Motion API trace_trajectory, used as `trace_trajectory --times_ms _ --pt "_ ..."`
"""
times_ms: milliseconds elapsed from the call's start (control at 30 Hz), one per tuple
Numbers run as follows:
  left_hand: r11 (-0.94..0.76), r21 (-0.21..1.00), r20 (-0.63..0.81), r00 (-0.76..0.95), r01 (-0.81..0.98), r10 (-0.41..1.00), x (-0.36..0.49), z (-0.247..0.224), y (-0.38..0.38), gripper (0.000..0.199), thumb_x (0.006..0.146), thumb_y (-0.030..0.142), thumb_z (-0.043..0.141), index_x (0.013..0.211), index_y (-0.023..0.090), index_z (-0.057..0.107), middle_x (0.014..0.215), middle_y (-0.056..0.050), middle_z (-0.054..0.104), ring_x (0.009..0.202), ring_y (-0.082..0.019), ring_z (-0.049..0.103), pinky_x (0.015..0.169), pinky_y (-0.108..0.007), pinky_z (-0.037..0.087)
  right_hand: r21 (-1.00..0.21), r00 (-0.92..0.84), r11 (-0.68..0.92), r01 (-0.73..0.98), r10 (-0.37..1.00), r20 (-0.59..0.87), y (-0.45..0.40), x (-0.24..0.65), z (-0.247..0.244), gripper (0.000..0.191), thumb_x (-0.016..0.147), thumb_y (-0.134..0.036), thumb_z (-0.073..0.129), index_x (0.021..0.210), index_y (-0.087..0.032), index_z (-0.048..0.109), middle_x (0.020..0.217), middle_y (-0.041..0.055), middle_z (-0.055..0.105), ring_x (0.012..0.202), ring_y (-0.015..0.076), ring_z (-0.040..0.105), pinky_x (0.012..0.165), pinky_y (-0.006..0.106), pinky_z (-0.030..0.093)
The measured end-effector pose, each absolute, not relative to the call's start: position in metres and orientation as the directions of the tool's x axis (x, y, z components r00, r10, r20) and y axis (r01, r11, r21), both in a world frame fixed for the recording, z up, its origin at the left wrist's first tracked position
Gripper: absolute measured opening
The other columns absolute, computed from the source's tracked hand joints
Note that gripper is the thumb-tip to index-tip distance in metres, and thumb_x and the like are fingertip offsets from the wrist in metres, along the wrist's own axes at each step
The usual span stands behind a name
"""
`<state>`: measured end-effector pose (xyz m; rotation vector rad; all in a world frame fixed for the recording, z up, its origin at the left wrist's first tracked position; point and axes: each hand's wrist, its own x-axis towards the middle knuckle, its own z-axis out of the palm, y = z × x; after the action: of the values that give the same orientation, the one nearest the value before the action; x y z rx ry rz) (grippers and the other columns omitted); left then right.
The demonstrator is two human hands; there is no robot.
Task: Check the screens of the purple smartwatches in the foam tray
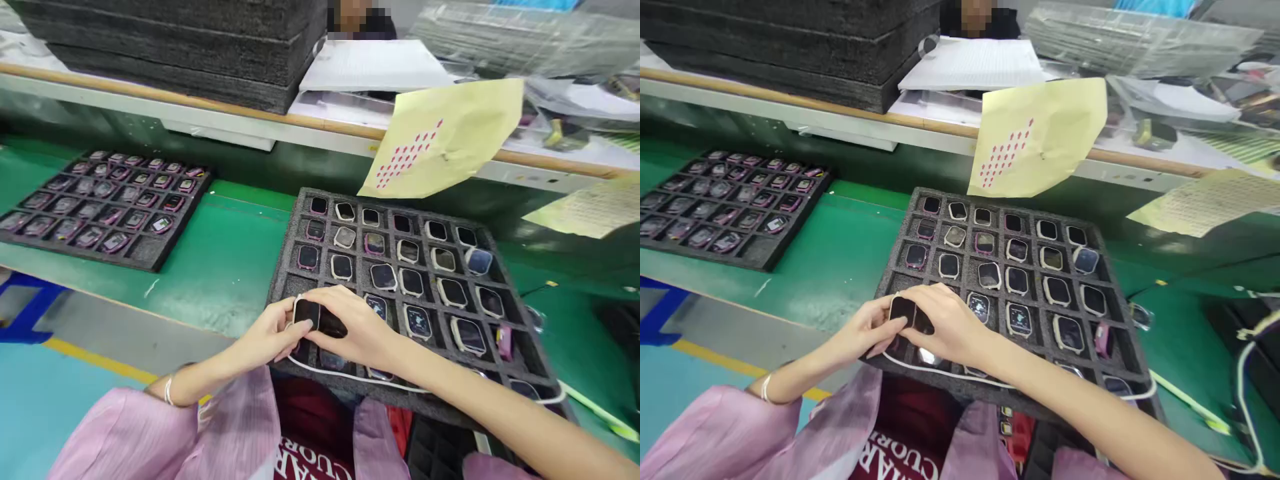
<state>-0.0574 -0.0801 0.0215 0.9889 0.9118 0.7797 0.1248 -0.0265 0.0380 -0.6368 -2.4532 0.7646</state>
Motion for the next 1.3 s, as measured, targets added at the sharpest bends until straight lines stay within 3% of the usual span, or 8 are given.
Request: trace_trajectory --times_ms 133,233,433,667,1300 --pt "0.359 0.925 -0.279 0.415 -0.127 0.866 -0.059 0.024 -0.081 0.043 0.085 0.048 0.058 0.105 0.011 0.049 0.040 0.013 0.035 0.031 -0.004 0.027 0.035 -0.017 0.019 -0.648 -0.754 0.726 0.227 0.553 0.355 -0.026 0.123 0.034 0.039 0.081 -0.020 0.068 0.117 -0.017 0.052 0.105 0.0095 0.066 0.096 0.0235 0.062 0.085 0.038 0.049" --pt "0.356 0.926 -0.274 0.430 -0.123 0.861 -0.060 0.025 -0.080 0.042 0.085 0.044 0.058 0.108 0.010 0.050 0.042 0.012 0.037 0.031 -0.004 0.028 0.034 -0.016 0.020 -0.644 -0.798 0.733 0.217 0.514 0.315 -0.024 0.125 0.036 0.037 0.083 -0.023 0.067 0.117 -0.018 0.052 0.107 0.0102 0.066 0.097 0.0240 0.061 0.085 0.040 0.048" --pt "0.359 0.918 -0.264 0.414 -0.170 0.871 -0.060 0.026 -0.079 0.033 0.083 0.039 0.062 0.097 0.011 0.051 0.046 0.012 0.035 0.034 -0.002 0.025 0.034 -0.015 0.019 -0.641 -0.802 0.733 0.227 0.514 0.304 -0.023 0.125 0.037 0.039 0.084 -0.021 0.066 0.120 -0.017 0.050 0.108 0.0109 0.064 0.098 0.0238 0.059 0.084 0.040 0.048" --pt "0.372 0.914 -0.269 0.447 -0.161 0.853 -0.064 0.018 -0.080 0.032 0.085 0.034 0.061 0.104 0.010 0.053 0.053 0.011 0.033 0.039 -0.002 0.022 0.036 -0.015 0.016 -0.652 -0.798 0.723 0.227 0.521 0.301 -0.025 0.126 0.036 0.038 0.085 -0.026 0.066 0.119 -0.016 0.052 0.104 0.0106 0.063 0.095 0.0235 0.059 0.082 0.039 0.048" --pt "0.344 0.931 -0.260 0.434 -0.124 0.862 -0.064 0.017 -0.081 0.036 0.085 0.034 0.060 0.111 0.010 0.055 0.056 0.009 0.034 0.040 -0.002 0.024 0.037 -0.016 0.017 -0.668 -0.789 0.713 0.213 0.529 0.313 -0.025 0.126 0.033 0.040 0.084 -0.024 0.068 0.119 -0.016 0.051 0.101 0.0089 0.063 0.091 0.0219 0.058 0.081 0.037 0.046"
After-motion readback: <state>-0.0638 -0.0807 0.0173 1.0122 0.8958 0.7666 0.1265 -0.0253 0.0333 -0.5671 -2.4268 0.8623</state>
